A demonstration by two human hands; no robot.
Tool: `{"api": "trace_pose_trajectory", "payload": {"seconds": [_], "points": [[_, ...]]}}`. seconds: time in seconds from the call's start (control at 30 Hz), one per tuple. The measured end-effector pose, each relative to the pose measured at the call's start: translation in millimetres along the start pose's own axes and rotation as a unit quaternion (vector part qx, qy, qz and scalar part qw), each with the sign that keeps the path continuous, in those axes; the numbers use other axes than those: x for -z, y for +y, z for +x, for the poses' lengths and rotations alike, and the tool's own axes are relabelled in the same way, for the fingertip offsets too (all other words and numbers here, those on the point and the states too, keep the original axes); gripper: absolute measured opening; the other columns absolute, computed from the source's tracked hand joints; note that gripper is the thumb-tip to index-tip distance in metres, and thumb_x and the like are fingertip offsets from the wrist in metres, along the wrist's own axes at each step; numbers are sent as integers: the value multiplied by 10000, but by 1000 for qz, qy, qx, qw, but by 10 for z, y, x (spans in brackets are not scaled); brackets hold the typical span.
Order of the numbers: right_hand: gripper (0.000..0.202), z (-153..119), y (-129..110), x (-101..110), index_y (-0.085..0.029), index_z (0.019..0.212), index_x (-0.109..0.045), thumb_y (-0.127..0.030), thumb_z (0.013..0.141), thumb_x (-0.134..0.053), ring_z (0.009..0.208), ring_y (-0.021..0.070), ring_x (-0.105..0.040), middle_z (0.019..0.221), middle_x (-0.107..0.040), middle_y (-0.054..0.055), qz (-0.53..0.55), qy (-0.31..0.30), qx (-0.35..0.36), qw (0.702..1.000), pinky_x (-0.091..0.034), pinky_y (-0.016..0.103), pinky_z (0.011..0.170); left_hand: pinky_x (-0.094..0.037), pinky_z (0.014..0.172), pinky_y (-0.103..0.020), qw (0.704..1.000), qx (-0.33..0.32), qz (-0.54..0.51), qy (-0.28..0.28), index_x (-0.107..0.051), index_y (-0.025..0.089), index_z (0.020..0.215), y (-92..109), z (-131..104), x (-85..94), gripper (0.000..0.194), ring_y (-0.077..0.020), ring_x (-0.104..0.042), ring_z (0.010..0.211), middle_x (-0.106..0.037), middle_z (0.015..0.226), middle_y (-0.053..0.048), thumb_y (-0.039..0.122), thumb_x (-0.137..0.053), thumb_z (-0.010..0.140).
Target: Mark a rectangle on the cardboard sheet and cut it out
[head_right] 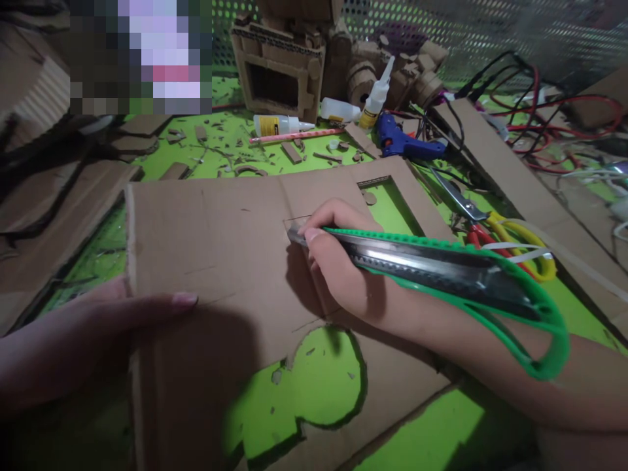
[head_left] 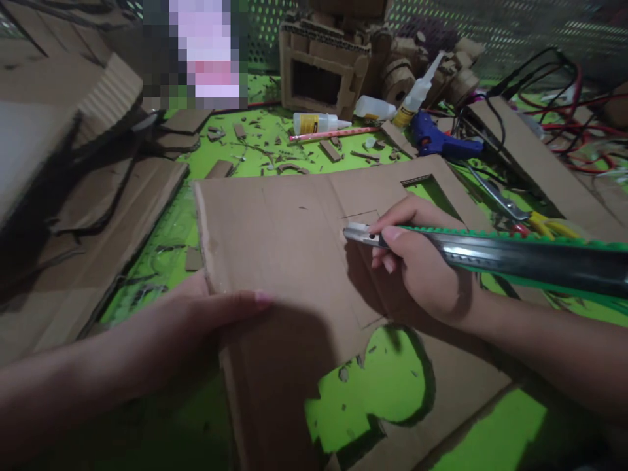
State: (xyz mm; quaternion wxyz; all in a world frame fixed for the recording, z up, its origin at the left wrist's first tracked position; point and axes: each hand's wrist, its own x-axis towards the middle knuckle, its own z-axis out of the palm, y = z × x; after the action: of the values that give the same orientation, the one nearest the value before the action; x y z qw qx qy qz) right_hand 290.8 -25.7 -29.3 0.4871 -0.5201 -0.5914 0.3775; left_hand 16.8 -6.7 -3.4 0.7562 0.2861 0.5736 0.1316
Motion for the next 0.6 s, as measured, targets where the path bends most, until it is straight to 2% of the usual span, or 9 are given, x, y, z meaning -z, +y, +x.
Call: {"api": "trace_pose_trajectory", "payload": {"seconds": [0.1,0.17,0.3,0.43,0.53,0.6], "points": [[193,-14,-5,7,-257,840,-695,-260,1031,-673,572,143,-615,665,-651,-19,3,45,7,999,-413,294,494,-728,706,-367,1000,-1,-17,-1,-631,177,1466,-4,19,-9,1031,-324,-858,787,-888,992,-71,384,-1039,542],[194,-21,6,16,-260,847,-711,-211,1029,-663,585,137,-636,672,-673,-26,22,45,6,999,-412,281,494,-721,680,-340,1000,-2,-29,-8,-618,189,1487,-15,30,1,1063,-305,-855,758,-886,937,-53,405,-1051,541],[187,-27,16,31,-271,863,-724,-307,1044,-689,546,126,-627,661,-681,-41,29,40,33,998,-374,272,452,-729,707,-362,998,11,-45,-40,-658,213,1463,-41,39,49,979,-304,-856,763,-887,939,-51,430,-1046,592],[254,-38,-26,26,-262,858,-709,-442,1036,-715,512,129,-586,641,-667,-32,-18,44,36,998,-397,295,465,-732,697,-378,996,32,-59,-51,-754,190,1345,-55,24,78,888,-330,-854,763,-883,904,-74,438,-1063,551],[231,-35,-27,23,-259,856,-709,-412,1028,-729,514,131,-582,647,-665,-25,-21,46,44,998,-394,302,466,-728,697,-355,997,28,-52,-55,-787,200,1293,-54,14,67,808,-318,-854,761,-882,887,-64,455,-1054,574],[196,-28,-8,24,-260,851,-714,-347,1027,-723,512,129,-588,653,-667,-26,-1,44,46,998,-381,299,456,-728,704,-351,997,23,-48,-50,-785,204,1291,-47,14,51,837,-308,-851,743,-885,907,-56,454,-1065,542]]}}
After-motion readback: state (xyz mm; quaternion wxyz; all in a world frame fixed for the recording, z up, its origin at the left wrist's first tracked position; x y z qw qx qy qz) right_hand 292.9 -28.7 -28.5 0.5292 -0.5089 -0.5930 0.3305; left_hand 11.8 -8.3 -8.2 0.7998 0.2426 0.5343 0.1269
